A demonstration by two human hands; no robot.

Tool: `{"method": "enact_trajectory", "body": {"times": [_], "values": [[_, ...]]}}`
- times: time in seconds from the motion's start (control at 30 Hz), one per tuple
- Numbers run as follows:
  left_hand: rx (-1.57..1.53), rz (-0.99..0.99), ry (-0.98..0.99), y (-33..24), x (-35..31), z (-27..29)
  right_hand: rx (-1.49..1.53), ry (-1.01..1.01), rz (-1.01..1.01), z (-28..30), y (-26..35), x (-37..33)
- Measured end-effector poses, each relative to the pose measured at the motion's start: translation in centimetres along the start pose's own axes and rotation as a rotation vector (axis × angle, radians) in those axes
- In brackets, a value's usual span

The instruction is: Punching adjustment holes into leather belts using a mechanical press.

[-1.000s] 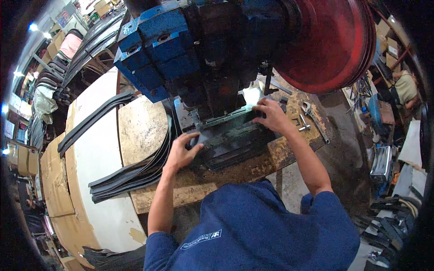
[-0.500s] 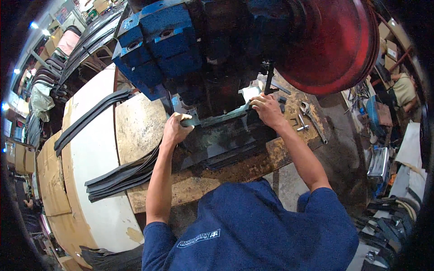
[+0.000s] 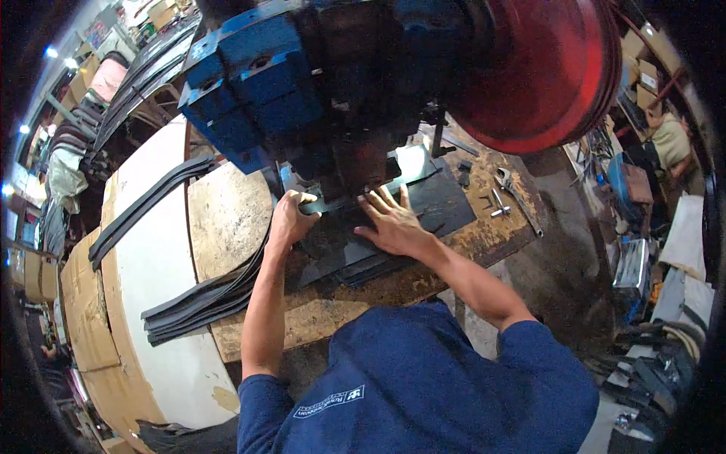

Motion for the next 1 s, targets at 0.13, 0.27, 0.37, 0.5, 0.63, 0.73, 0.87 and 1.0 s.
{"method": "enact_trajectory", "body": {"times": [0.13,0.27,0.37,0.5,0.63,0.73,0.87,1.0], "values": [[-0.017,-0.061,0.004,-0.3,-0.1,0.1,-0.041,-0.065,-0.123,1.0,-3.5,-0.4],[-0.050,-0.035,0.003,-0.3,-0.2,0.2,-0.009,-0.152,-0.307,4.3,-10.0,-1.9],[-0.042,0.000,-0.003,-0.2,-0.4,0.4,0.631,-0.547,-0.311,7.4,-13.8,-3.4],[-0.017,-0.040,-0.037,-0.4,0.1,0.0,0.890,-0.626,-0.355,7.2,-17.8,-1.2],[-0.058,0.006,0.000,0.8,-0.1,-0.7,0.970,-0.444,-0.262,9.0,-14.3,-0.2],[0.017,0.007,-0.025,0.2,-0.4,0.1,1.073,-0.371,-0.315,8.2,-14.6,-1.3],[-0.065,-0.015,0.020,0.0,0.0,-0.1,0.961,-0.550,-0.444,4.7,-17.8,-3.2],[-0.071,-0.003,0.020,0.5,-0.1,-0.4,0.345,-0.485,-0.108,6.6,-10.9,-3.2]]}}
Point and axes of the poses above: each hand's wrist, its own x-axis towards the middle knuckle, its own z-axis out of the back of the hand, y = z × x, the point moved 8 cm from there along x, towards the middle knuckle, and after that the axes turned 8 degrees about x, right-handed, at the moved point
